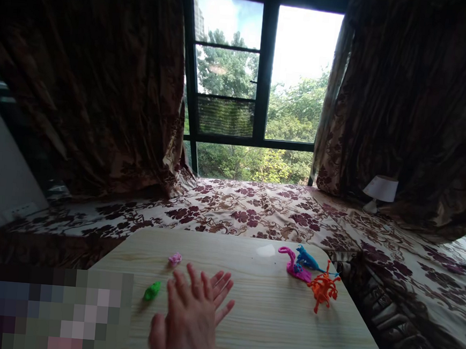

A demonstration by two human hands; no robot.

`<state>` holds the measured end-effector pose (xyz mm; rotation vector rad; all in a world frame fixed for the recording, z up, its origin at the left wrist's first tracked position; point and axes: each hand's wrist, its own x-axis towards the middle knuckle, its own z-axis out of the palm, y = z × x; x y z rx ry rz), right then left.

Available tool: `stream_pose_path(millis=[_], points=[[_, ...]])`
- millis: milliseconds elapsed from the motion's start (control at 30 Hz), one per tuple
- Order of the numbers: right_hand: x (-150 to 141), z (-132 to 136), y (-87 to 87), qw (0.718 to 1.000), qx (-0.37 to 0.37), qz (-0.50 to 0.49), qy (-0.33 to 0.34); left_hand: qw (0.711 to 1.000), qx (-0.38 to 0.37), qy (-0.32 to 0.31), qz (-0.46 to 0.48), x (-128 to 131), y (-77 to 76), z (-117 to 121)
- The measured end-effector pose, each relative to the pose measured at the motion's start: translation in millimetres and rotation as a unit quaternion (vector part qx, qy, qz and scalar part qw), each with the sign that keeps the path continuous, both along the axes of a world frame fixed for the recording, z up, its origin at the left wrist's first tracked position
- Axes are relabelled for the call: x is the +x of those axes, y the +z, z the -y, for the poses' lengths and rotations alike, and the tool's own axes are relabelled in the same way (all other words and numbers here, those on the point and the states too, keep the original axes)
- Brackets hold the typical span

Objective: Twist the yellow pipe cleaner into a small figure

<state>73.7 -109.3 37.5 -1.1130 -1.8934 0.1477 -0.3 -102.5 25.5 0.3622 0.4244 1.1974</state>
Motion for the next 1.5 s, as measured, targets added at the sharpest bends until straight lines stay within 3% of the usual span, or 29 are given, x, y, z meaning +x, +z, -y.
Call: stream_pose_path(millis=[133, 200, 300, 400, 500, 667, 867, 933, 1100, 1233, 1300, 1400, 1500], points=[[27.2, -34.7, 17.4, 0.996, -0.065, -0.010, -0.056, 0.997, -0.035, -0.052, -0.038, 16.7, 7.8, 13.0], [46.5, -39.9, 22.0, 0.994, -0.101, -0.043, -0.028, 0.994, -0.038, -0.043, -0.095, 11.7, 17.3, 16.8], [63.2, -26.5, 23.5, 0.985, -0.132, -0.101, 0.044, 0.986, -0.016, 0.016, -0.165, -2.5, 27.0, 15.4], [63.5, -4.2, 26.1, 0.985, -0.123, -0.087, 0.083, 0.981, 0.005, 0.052, -0.185, -8.4, 29.9, 10.2], [58.1, 8.0, 30.2, 0.993, -0.096, -0.036, 0.062, 0.977, 0.034, 0.037, -0.208, -5.0, 32.8, 7.9], [57.7, 6.8, 28.2, 0.995, -0.088, -0.019, 0.032, 0.961, 0.031, 0.007, -0.275, -2.9, 36.6, 8.3], [53.9, 2.7, 17.0, 0.988, -0.124, -0.093, 0.017, 0.954, 0.073, -0.024, -0.289, -1.9, 31.1, 13.0], [54.1, 0.8, 15.7, 0.969, -0.179, -0.166, 0.038, 0.951, 0.079, -0.041, -0.298, -3.3, 32.2, 14.7], [63.3, -3.6, 14.5, 0.869, -0.328, -0.324, 0.178, 0.926, 0.128, -0.006, -0.356, -10.8, 40.6, 12.9], [67.4, -4.9, 9.3, 0.847, -0.336, -0.355, 0.208, 0.907, 0.142, 0.021, -0.397, -13.5, 42.4, 8.5], [65.5, -5.4, 5.9, 0.851, -0.317, -0.359, 0.215, 0.901, 0.145, 0.038, -0.407, -13.6, 38.3, 5.8], [62.9, -7.3, 1.1, 0.882, -0.287, -0.324, 0.185, 0.907, 0.148, 0.047, -0.391, -12.7, 26.5, 0.7], [66.9, -10.8, -1.2, 0.916, -0.277, -0.251, 0.146, 0.921, 0.113, 0.000, -0.374, -11.4, 12.9, -5.0]])
